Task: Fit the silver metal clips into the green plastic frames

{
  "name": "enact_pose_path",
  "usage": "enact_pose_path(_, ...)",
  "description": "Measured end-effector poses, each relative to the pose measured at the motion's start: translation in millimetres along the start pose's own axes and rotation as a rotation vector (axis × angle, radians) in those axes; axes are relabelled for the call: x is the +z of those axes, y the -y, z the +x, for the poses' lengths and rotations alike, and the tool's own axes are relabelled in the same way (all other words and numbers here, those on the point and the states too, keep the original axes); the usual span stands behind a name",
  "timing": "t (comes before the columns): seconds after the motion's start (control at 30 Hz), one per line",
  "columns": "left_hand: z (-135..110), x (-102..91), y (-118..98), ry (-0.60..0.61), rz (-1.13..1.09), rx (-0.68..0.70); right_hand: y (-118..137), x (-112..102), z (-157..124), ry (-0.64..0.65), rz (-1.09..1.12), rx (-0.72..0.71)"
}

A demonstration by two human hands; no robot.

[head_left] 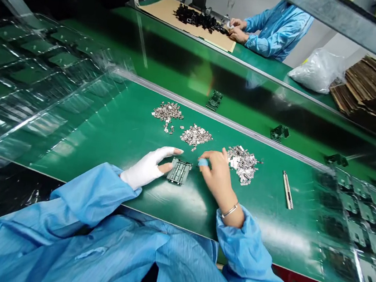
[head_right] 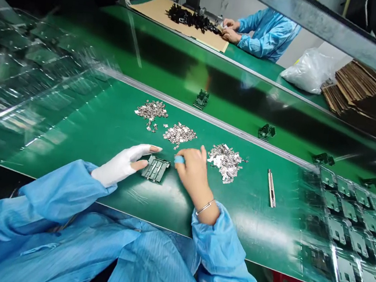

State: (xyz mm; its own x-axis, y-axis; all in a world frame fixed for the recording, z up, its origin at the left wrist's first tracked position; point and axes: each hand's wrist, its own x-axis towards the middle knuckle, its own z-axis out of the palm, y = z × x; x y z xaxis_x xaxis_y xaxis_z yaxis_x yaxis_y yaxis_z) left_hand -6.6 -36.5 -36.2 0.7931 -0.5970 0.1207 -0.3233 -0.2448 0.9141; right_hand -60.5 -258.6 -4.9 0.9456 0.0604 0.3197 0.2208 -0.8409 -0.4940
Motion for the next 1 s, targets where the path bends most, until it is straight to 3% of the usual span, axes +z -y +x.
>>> enact_pose_path(0.17, 9.1, 10.7, -1.4, 0.032, -0.104, -0.067, 32.8, 17.3, -7.2, 0.063, -0.017, -0.136)
enact_pose_path(0.6, 8.9, 15.6, -11.1, 0.021, -0.106, -0.078, 33.5, 25.0, -5.5, 0.11, -0.028, -0.111)
enact_pose_path(0.7, 10.5, 17.5, -12.6, 0.0, -0.121, -0.117, 32.1, 26.4, -5.2, 0.117, 0.11, -0.056)
enact_pose_path(0.9, 12.1, 25.9, -9.7, -0.003, -0.242, -0.178, 19.7, 33.3, -7.1, 0.142, 0.733, 0.252)
enact_pose_path(1.0, 13.4, 28.7, -9.4, -0.031, -0.264, -0.185, 21.5, 33.9, -10.5, 0.131, 0.699, 0.273)
